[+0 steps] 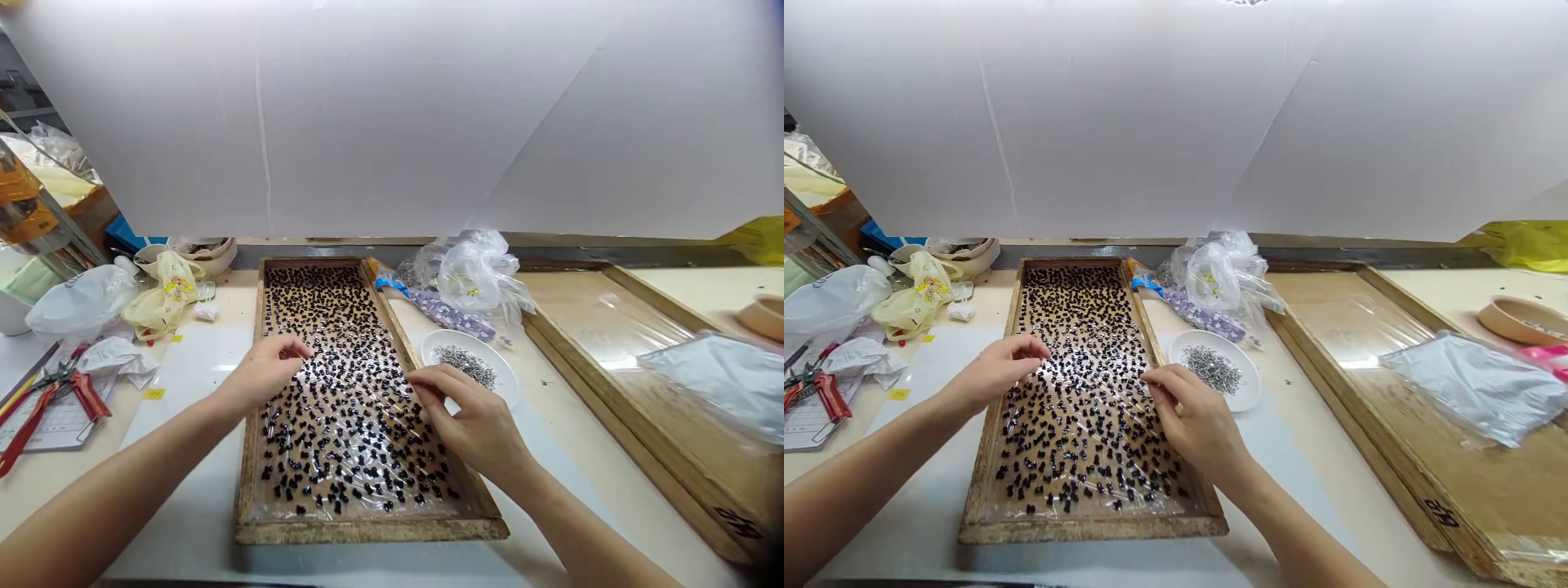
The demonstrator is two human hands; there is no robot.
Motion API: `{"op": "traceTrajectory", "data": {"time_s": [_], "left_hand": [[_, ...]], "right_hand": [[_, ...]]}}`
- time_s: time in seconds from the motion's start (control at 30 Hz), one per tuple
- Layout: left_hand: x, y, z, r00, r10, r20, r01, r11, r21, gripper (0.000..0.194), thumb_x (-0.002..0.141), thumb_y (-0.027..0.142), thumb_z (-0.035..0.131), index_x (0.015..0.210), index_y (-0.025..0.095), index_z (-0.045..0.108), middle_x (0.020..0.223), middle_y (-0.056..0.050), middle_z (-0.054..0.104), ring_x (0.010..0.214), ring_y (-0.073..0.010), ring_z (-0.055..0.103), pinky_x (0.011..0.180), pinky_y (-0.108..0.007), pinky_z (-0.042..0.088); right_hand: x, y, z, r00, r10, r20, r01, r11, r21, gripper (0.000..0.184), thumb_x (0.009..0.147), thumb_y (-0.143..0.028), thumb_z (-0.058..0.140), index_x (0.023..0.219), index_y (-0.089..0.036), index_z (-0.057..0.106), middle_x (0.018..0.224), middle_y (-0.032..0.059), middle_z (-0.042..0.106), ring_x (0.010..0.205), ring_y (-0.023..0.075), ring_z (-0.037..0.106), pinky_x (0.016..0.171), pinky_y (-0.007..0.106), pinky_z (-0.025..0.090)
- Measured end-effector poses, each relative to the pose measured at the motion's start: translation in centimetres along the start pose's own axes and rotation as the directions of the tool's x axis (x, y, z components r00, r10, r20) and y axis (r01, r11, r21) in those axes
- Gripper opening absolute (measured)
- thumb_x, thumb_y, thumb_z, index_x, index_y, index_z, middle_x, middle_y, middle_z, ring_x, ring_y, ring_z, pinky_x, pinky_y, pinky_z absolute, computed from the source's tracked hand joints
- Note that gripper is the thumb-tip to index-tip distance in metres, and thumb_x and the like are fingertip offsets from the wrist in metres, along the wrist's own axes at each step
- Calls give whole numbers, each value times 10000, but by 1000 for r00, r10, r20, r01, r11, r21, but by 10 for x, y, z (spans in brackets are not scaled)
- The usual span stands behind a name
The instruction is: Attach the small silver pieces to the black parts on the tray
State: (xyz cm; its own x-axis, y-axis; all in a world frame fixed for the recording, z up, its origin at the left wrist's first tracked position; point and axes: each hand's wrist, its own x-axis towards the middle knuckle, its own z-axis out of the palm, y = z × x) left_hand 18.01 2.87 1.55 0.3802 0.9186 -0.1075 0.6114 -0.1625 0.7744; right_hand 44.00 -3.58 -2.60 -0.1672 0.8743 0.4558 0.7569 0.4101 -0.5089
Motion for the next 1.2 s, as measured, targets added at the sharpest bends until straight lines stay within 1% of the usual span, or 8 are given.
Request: {"op": "traceTrajectory", "data": {"time_s": [0.07,0.13,0.23,0.37,0.57,0.7,0.9,1.2], "left_hand": [[11,-4,-7,997,55,-52,-46,986,160,200,738,182,453,819,165,635,874,-73,581,860,-227,547,811,-402,431],[22,-5,-11,990,123,-65,-98,949,299,198,738,186,466,784,177,659,861,-77,554,915,-251,503,865,-423,386],[39,-6,-11,981,195,-7,-172,882,438,193,732,190,491,733,179,684,801,-86,546,896,-263,482,840,-419,380],[61,-9,-6,967,246,68,-243,811,533,243,733,148,467,743,170,708,784,-101,571,861,-259,478,796,-403,384],[73,-11,1,954,279,114,-290,745,601,296,723,91,436,768,169,718,785,-108,578,853,-251,444,774,-391,378],[79,-12,2,949,281,144,-307,720,622,315,728,78,431,790,171,726,802,-109,577,846,-244,425,759,-381,379],[89,-14,-2,939,281,201,-343,692,635,327,720,82,450,801,201,743,826,-95,579,863,-237,407,805,-390,356],[91,-10,2,928,277,249,-372,663,650,331,729,105,441,768,215,750,855,-81,585,863,-236,388,815,-394,334]], "right_hand": [[2,2,1,1000,8,-10,-8,1000,-7,159,864,-180,460,878,-211,616,856,57,651,783,187,624,672,313,508],[4,3,1,1000,6,3,-6,1000,-14,159,857,-180,465,872,-206,621,846,60,649,761,187,621,664,315,505],[7,5,2,1000,-17,25,18,999,-29,163,854,-167,464,875,-194,623,830,63,641,753,183,610,668,318,501],[9,9,9,999,-38,6,38,999,-27,159,844,-146,466,872,-180,619,842,73,625,785,187,597,685,329,502],[4,17,20,997,-79,-19,80,996,42,182,836,-127,471,922,-196,615,866,75,612,824,191,590,707,333,511],[3,19,19,996,-87,0,86,993,78,185,835,-123,467,918,-203,611,863,75,609,814,188,586,702,331,514],[2,22,19,996,-89,30,86,992,96,192,837,-100,463,929,-202,597,870,70,598,822,181,576,713,324,507],[2,21,20,996,-82,40,77,990,119,176,837,-97,472,907,-197,599,863,67,586,814,178,569,702,314,496]]}}
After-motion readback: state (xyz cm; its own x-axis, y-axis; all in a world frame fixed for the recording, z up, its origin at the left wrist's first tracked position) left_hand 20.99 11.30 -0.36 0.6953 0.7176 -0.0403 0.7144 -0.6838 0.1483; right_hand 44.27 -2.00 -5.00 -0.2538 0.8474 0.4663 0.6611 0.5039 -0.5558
